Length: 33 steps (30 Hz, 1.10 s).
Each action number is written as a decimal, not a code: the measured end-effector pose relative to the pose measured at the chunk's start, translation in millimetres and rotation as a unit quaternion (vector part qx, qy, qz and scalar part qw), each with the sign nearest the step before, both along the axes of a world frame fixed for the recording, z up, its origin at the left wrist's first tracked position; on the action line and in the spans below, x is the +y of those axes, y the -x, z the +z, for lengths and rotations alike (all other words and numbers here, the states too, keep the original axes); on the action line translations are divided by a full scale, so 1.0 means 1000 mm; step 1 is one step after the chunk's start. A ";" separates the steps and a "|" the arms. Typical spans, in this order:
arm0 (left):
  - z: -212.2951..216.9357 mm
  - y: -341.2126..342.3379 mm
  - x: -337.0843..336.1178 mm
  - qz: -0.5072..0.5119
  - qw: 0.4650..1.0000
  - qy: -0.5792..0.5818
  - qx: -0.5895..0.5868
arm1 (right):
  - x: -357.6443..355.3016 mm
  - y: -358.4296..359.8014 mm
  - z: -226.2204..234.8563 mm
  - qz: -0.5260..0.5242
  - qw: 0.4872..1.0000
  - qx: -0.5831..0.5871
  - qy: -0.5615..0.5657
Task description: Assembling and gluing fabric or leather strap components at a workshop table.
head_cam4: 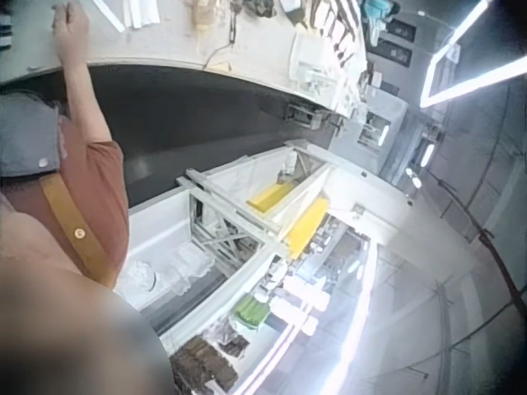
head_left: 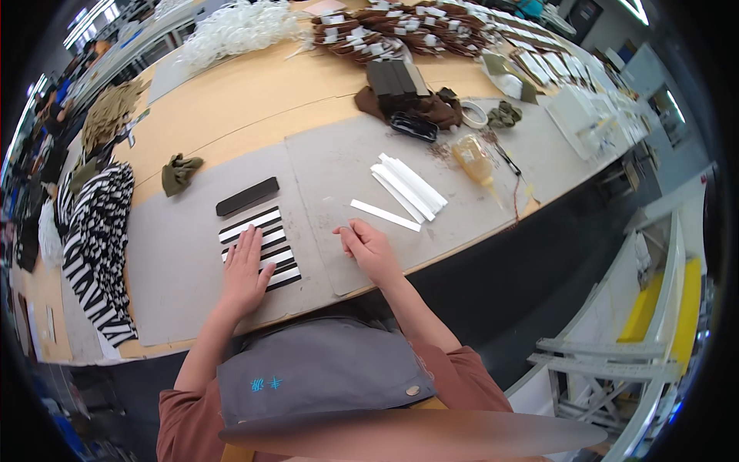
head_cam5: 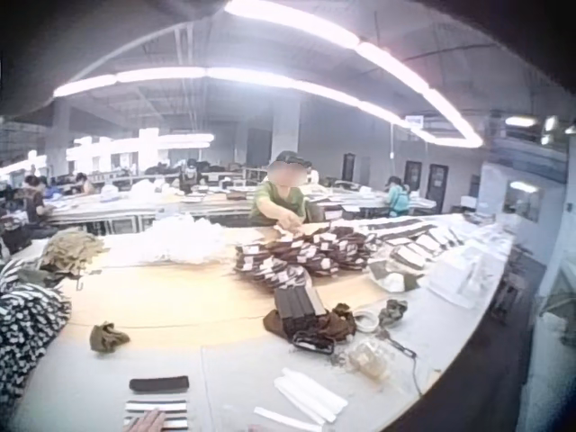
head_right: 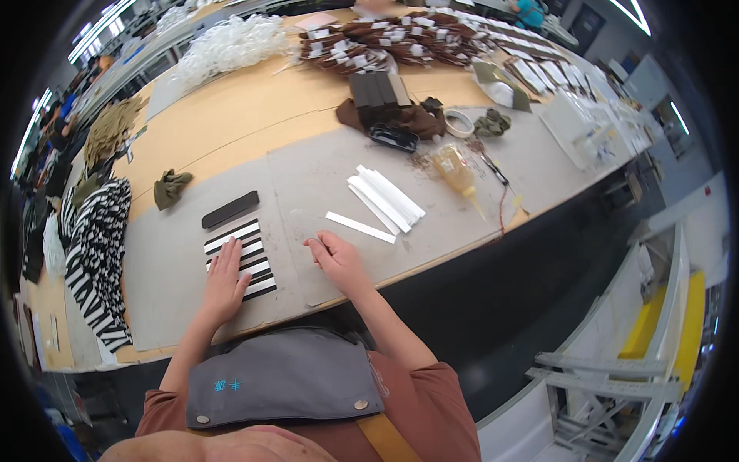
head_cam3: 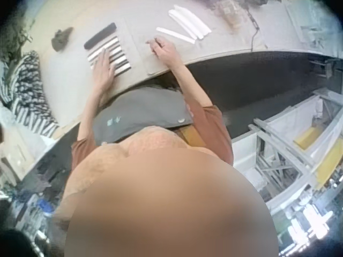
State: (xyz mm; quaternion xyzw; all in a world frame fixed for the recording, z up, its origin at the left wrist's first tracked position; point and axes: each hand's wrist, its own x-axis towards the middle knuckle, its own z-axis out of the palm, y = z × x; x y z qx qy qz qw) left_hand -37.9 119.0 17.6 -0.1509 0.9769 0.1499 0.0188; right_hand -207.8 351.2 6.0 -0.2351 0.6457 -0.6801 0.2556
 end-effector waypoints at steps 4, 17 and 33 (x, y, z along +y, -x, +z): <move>0.012 0.002 0.007 -0.008 0.999 0.040 -0.006 | 0.003 0.002 -0.002 -0.007 1.000 0.017 0.001; -0.009 -0.044 -0.023 0.085 0.927 -0.256 0.262 | -0.006 -0.006 -0.001 -0.026 0.975 0.211 -0.064; -0.042 -0.132 -0.026 0.231 0.898 -0.221 0.303 | 0.093 0.124 0.047 -0.386 0.618 0.562 -0.392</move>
